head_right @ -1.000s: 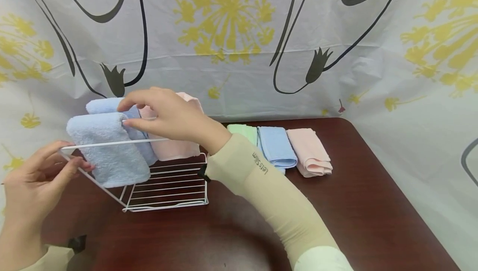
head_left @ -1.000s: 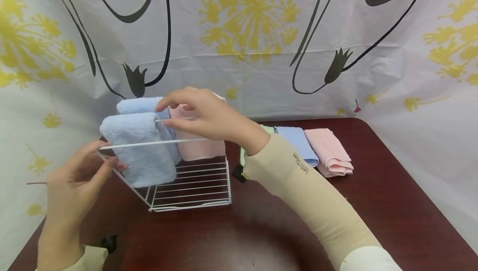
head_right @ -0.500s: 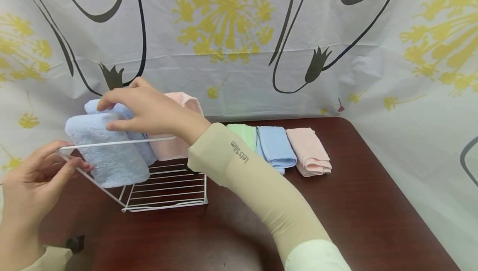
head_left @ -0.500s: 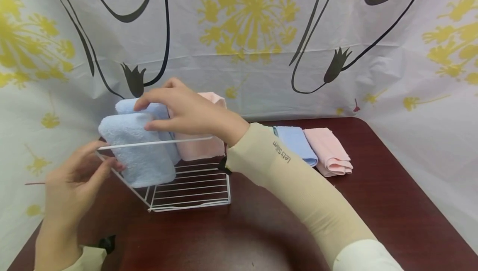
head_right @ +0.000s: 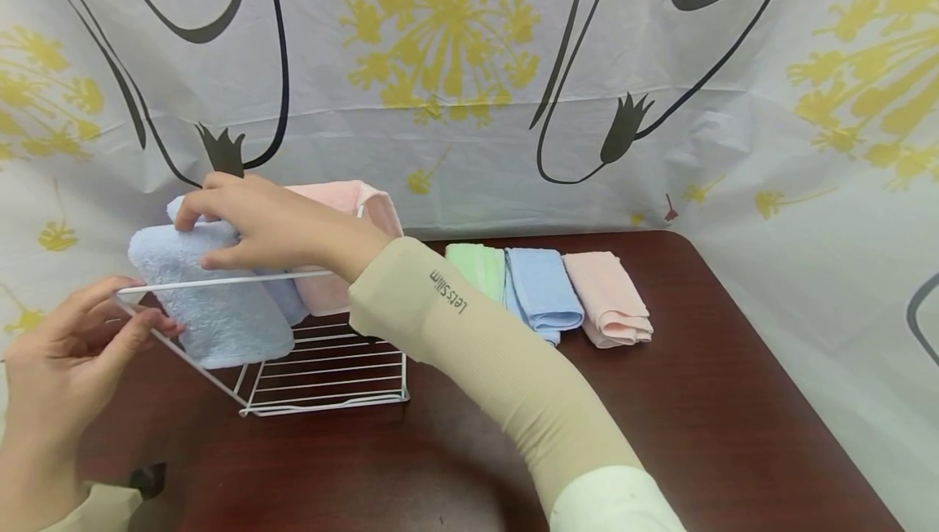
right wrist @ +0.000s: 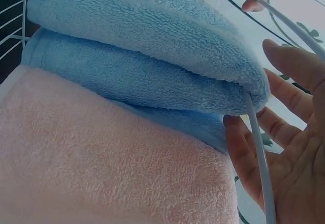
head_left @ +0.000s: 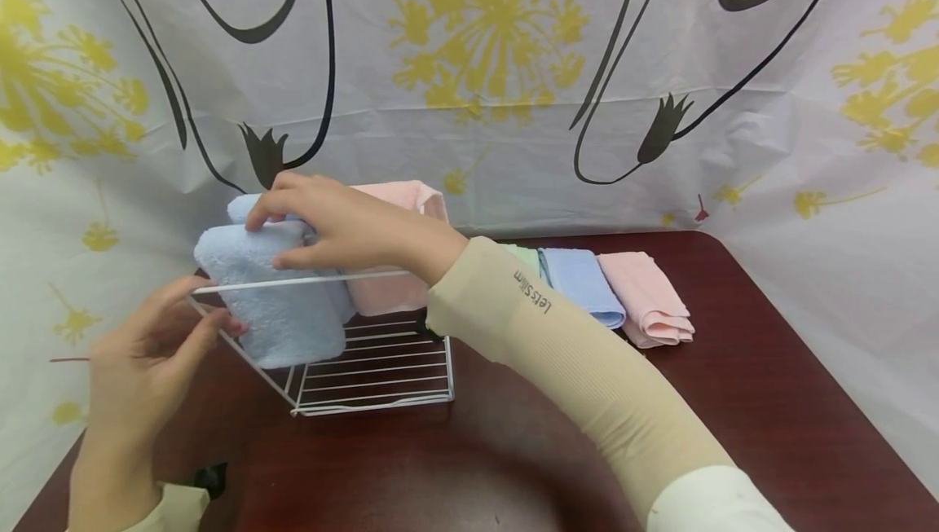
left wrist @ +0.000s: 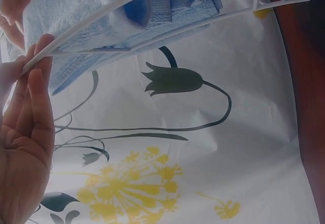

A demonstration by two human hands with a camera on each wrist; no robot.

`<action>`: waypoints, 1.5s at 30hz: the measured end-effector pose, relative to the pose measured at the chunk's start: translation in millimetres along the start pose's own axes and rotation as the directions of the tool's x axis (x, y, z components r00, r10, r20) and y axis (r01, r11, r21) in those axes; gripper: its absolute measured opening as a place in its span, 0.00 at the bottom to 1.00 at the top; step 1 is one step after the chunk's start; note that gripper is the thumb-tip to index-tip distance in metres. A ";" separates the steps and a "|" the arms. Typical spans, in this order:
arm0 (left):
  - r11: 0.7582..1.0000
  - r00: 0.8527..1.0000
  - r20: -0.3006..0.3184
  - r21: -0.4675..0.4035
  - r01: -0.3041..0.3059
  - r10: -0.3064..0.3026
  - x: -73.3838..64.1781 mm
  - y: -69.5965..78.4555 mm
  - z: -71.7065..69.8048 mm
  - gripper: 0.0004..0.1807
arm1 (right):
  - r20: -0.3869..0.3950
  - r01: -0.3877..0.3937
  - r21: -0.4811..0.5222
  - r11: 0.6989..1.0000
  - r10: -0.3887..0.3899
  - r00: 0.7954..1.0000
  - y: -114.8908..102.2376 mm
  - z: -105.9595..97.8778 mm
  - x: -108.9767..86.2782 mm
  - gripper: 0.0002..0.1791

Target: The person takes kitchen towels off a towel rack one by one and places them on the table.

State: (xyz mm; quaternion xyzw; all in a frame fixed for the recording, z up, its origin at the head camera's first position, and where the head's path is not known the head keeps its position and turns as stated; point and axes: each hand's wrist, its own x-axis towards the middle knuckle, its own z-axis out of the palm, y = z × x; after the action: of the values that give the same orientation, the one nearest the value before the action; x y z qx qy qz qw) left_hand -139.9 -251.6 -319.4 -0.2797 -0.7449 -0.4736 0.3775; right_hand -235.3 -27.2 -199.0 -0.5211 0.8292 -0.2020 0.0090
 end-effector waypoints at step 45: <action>1.000 1.000 -0.019 -0.016 0.004 -0.004 -0.9 0.9 3.2 0.17 | -0.202 0.055 0.043 0.998 -0.045 0.978 12.4 5.8 -7.6 0.13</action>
State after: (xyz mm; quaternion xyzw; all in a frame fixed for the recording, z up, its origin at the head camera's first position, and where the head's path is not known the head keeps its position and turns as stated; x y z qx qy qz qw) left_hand -139.7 -248.5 -320.6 -0.2769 -0.7381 -0.4829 0.3812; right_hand -241.2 -17.8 -210.1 -0.5183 0.8074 -0.2738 -0.0674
